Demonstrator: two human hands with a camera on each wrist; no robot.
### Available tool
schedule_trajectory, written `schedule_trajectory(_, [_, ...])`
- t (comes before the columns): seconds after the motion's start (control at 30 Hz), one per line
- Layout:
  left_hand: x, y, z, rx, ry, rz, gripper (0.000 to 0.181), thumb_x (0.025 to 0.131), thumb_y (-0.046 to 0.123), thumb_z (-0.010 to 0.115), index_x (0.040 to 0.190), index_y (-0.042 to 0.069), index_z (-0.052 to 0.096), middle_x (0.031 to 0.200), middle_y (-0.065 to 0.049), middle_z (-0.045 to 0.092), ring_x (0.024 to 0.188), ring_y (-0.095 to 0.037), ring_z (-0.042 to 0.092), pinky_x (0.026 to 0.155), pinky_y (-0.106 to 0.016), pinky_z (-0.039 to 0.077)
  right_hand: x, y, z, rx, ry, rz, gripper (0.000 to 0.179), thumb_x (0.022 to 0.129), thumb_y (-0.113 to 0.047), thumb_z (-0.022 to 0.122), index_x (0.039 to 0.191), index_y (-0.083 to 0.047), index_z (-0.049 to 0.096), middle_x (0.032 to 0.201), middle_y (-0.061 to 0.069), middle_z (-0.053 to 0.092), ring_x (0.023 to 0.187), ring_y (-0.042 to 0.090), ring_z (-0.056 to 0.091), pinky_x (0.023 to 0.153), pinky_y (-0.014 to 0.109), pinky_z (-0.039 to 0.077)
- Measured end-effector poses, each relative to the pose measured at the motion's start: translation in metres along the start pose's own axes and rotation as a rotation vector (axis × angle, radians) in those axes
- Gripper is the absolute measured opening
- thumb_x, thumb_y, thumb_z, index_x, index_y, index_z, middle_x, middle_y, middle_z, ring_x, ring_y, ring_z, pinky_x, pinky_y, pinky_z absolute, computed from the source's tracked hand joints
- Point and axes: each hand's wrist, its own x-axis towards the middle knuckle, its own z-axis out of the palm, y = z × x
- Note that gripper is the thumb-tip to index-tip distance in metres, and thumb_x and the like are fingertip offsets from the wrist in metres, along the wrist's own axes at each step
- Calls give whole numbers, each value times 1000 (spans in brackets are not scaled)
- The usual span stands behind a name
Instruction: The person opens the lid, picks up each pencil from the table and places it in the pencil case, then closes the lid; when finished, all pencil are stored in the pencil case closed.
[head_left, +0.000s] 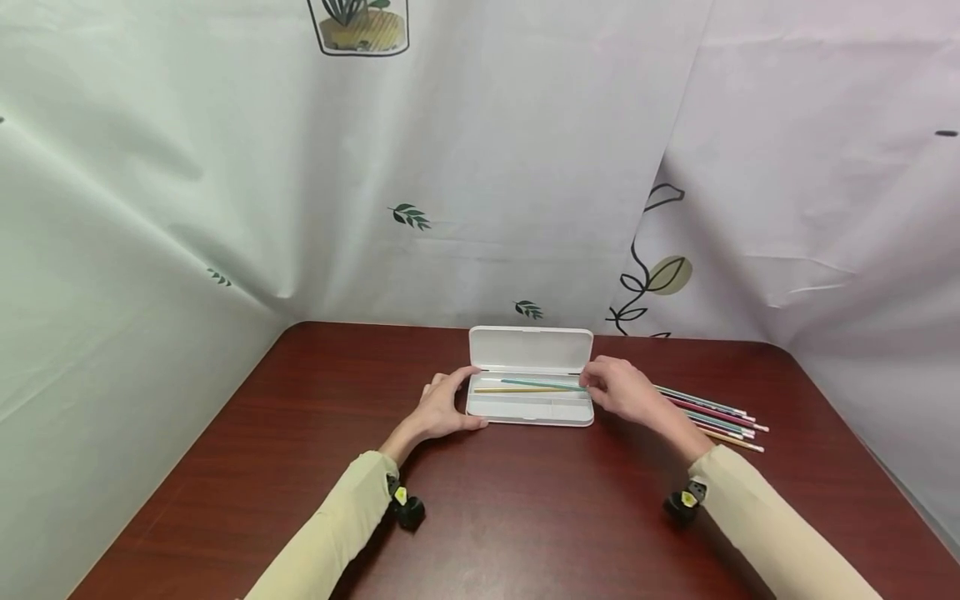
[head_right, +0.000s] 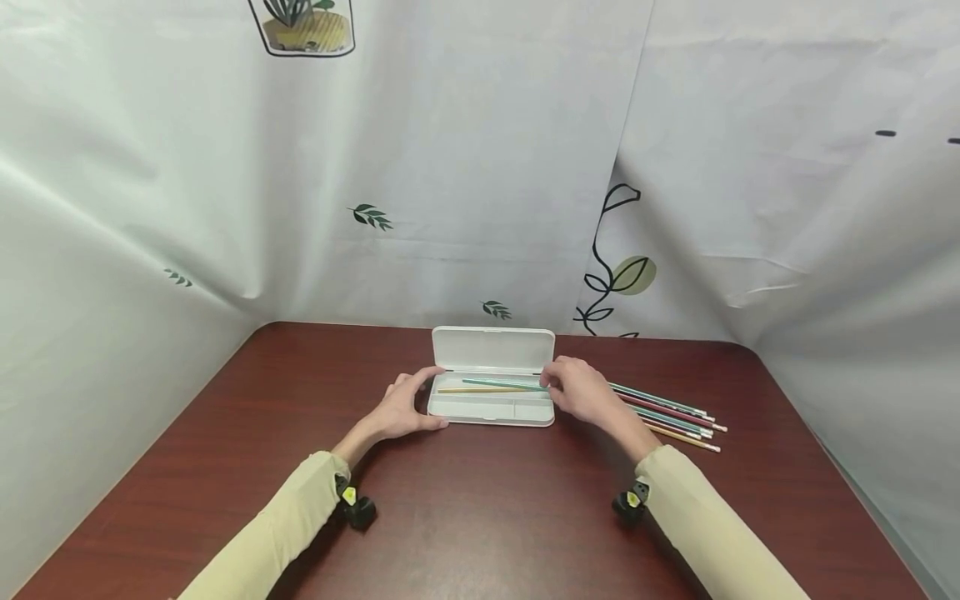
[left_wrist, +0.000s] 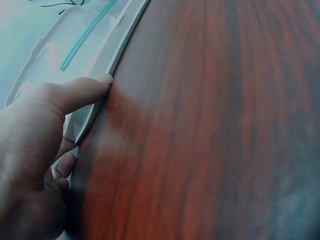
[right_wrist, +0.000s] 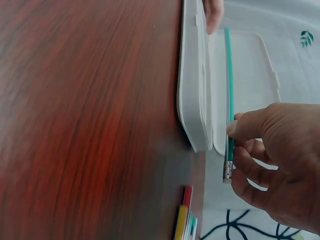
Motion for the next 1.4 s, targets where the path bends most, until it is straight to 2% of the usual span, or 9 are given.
schedule_trajectory(0.37, [-1,1,-1,3,4,-2,87,72,31,89,147,18,48,124,-11,58,117,-28,42,95,-50,31,20,-11,18,13,-79,4,14,82,5,71,85,-9,69,83,-2,59,75,16,56,68,36,49])
schedule_trajectory(0.63, [-1,2,0,10,6,-8,87,71,31,89,147,18,48,123,-11,58,117,-28,43,95,-49,32,27,-14,24,-25,-86,-22,15,80,5,70,83,-10,68,80,-3,58,71,16,53,64,36,48])
schedule_trajectory(1.03, [-1,1,0,8,6,0,87,71,31,89,147,17,49,121,-10,59,115,-28,43,96,-49,31,34,-17,30,-43,-121,-16,15,82,4,70,83,-10,68,83,-1,61,73,16,54,68,36,49])
schedule_trajectory(1.13, [-1,1,0,9,7,0,88,70,31,89,147,17,48,120,-10,59,115,-27,43,96,-48,31,33,-16,29,-39,-98,-22,14,83,4,70,83,-10,69,84,-1,61,74,16,55,69,36,49])
schedule_trajectory(1.27, [0,0,1,9,5,-6,88,71,32,89,147,17,48,120,-10,59,115,-27,43,95,-48,31,27,-12,20,-11,-19,-49,12,83,4,70,84,-8,70,83,-1,62,75,17,57,70,38,49])
schedule_trajectory(1.4, [0,0,1,7,3,-6,87,71,32,89,147,18,48,122,-10,58,115,-27,43,95,-49,31,12,-2,6,8,60,-42,11,82,5,70,84,-6,71,81,-1,60,72,18,55,67,39,48])
